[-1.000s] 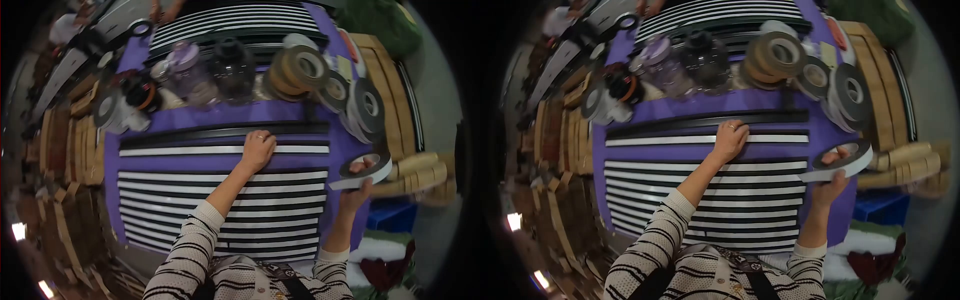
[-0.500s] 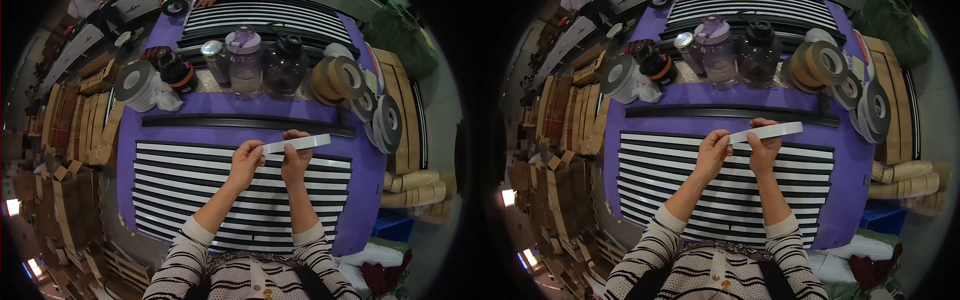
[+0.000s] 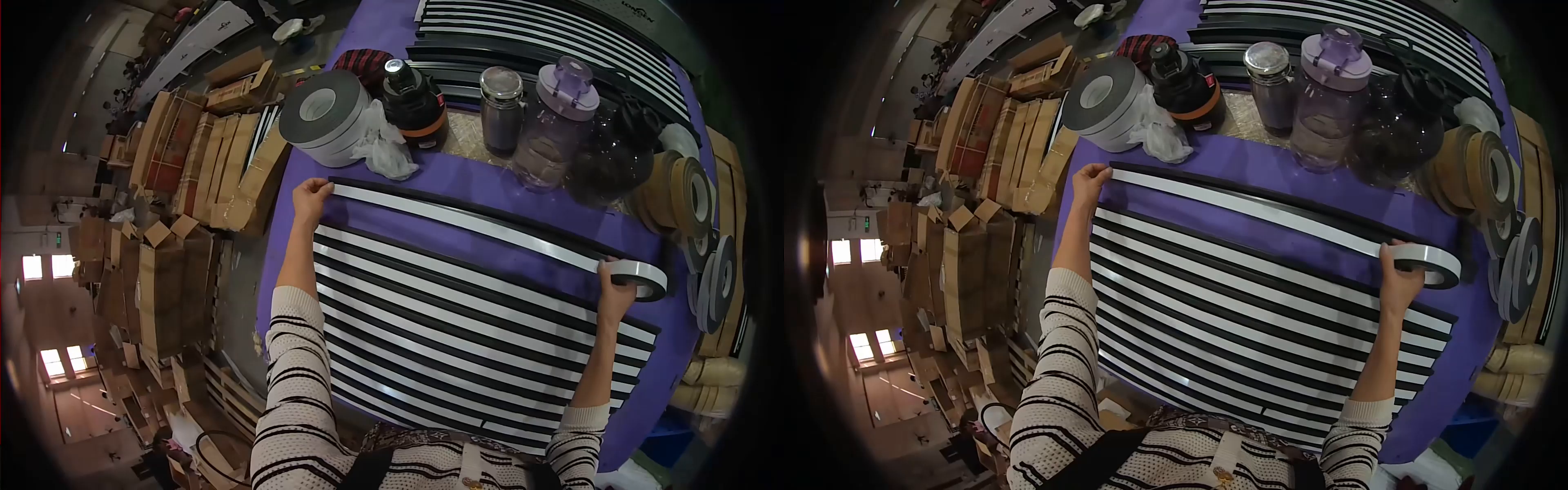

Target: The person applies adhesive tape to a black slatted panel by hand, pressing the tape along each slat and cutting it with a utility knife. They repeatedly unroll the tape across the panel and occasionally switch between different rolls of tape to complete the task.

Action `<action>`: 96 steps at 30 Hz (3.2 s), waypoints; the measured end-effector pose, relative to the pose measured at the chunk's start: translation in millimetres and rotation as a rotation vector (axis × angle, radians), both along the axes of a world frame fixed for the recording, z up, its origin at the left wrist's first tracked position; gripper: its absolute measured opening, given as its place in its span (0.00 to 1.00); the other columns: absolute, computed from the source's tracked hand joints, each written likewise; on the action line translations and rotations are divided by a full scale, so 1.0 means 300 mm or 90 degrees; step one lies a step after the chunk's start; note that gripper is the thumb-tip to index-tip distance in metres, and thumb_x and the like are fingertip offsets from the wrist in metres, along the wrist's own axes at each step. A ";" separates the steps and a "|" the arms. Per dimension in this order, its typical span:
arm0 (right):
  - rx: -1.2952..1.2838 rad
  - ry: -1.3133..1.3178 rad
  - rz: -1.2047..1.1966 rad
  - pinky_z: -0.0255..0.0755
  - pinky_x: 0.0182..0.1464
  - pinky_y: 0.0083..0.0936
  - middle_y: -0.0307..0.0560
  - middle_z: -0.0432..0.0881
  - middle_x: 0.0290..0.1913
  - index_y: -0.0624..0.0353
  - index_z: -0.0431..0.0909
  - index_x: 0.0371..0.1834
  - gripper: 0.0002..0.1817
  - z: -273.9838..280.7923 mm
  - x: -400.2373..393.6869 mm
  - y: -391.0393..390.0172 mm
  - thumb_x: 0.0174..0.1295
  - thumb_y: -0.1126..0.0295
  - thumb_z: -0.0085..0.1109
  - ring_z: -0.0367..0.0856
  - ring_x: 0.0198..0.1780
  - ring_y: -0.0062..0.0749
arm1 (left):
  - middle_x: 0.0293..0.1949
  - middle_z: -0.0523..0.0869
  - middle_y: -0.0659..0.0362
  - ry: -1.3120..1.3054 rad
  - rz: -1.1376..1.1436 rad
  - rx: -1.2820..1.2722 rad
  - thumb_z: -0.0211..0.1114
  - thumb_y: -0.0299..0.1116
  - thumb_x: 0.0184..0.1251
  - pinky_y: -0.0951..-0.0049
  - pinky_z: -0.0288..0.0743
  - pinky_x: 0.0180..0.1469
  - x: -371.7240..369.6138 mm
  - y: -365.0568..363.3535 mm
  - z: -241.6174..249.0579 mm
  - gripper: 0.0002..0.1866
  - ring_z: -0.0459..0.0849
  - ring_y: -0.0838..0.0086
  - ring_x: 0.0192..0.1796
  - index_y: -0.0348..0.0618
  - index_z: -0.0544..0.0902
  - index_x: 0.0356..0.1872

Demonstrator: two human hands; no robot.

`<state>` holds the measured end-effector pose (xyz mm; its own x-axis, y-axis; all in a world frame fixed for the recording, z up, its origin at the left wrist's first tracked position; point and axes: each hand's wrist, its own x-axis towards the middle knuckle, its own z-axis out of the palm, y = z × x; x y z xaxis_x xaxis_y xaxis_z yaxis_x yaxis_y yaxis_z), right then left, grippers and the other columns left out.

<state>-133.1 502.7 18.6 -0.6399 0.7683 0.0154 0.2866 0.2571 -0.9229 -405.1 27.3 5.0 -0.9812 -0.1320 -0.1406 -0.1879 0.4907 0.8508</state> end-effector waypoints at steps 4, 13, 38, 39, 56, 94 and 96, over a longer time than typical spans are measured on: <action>0.265 -0.269 0.078 0.67 0.41 0.33 0.57 0.78 0.31 0.69 0.77 0.28 0.22 -0.003 -0.088 -0.042 0.45 0.56 0.64 0.75 0.35 0.43 | 0.27 0.80 0.61 0.013 0.019 -0.064 0.64 0.26 0.50 0.80 0.69 0.36 -0.051 -0.042 -0.089 0.07 0.76 0.79 0.30 0.34 0.79 0.30; 0.497 -0.392 0.121 0.64 0.42 0.39 0.58 0.76 0.27 0.69 0.77 0.20 0.26 -0.065 -0.120 -0.037 0.43 0.50 0.60 0.74 0.34 0.51 | 0.25 0.80 0.58 0.099 -0.011 -0.235 0.65 0.32 0.50 0.78 0.69 0.35 -0.055 -0.064 -0.126 0.11 0.76 0.77 0.29 0.34 0.80 0.30; 0.317 -0.109 0.040 0.63 0.46 0.31 0.49 0.76 0.33 0.61 0.75 0.31 0.17 -0.015 -0.027 -0.132 0.42 0.61 0.64 0.72 0.40 0.38 | 0.34 0.76 0.52 0.414 -0.619 -0.041 0.58 0.24 0.51 0.63 0.69 0.41 0.612 1.037 -0.024 0.09 0.75 0.58 0.38 0.38 0.75 0.35; 0.121 0.106 -0.020 0.64 0.46 0.30 0.49 0.75 0.35 0.63 0.73 0.37 0.20 0.016 -0.022 -0.127 0.41 0.65 0.65 0.72 0.41 0.37 | 0.35 0.76 0.52 0.434 -0.664 -0.023 0.59 0.24 0.49 0.63 0.69 0.41 0.651 1.106 -0.040 0.10 0.75 0.58 0.39 0.38 0.75 0.36; 0.371 -0.157 -0.305 0.68 0.37 0.38 0.57 0.77 0.26 0.68 0.71 0.28 0.23 -0.078 0.420 0.669 0.39 0.57 0.65 0.76 0.32 0.53 | 0.44 0.73 0.57 0.444 -0.692 -0.298 0.60 0.27 0.52 0.63 0.59 0.53 0.679 1.141 -0.036 0.20 0.70 0.64 0.48 0.49 0.74 0.49; 0.444 -0.349 -0.134 0.70 0.31 0.38 0.51 0.75 0.33 0.57 0.69 0.47 0.21 0.019 0.542 0.466 0.51 0.61 0.56 0.77 0.32 0.47 | 0.42 0.74 0.57 0.434 -0.767 -0.239 0.63 0.36 0.48 0.63 0.61 0.44 0.779 1.512 -0.022 0.18 0.71 0.63 0.44 0.66 0.78 0.44; 0.426 -0.387 -0.130 0.70 0.31 0.38 0.50 0.76 0.32 0.56 0.70 0.46 0.20 -0.004 0.532 0.484 0.51 0.61 0.55 0.77 0.32 0.47 | 0.42 0.74 0.57 0.435 -0.774 -0.247 0.63 0.37 0.49 0.63 0.61 0.44 0.779 1.515 -0.019 0.17 0.71 0.63 0.44 0.67 0.78 0.44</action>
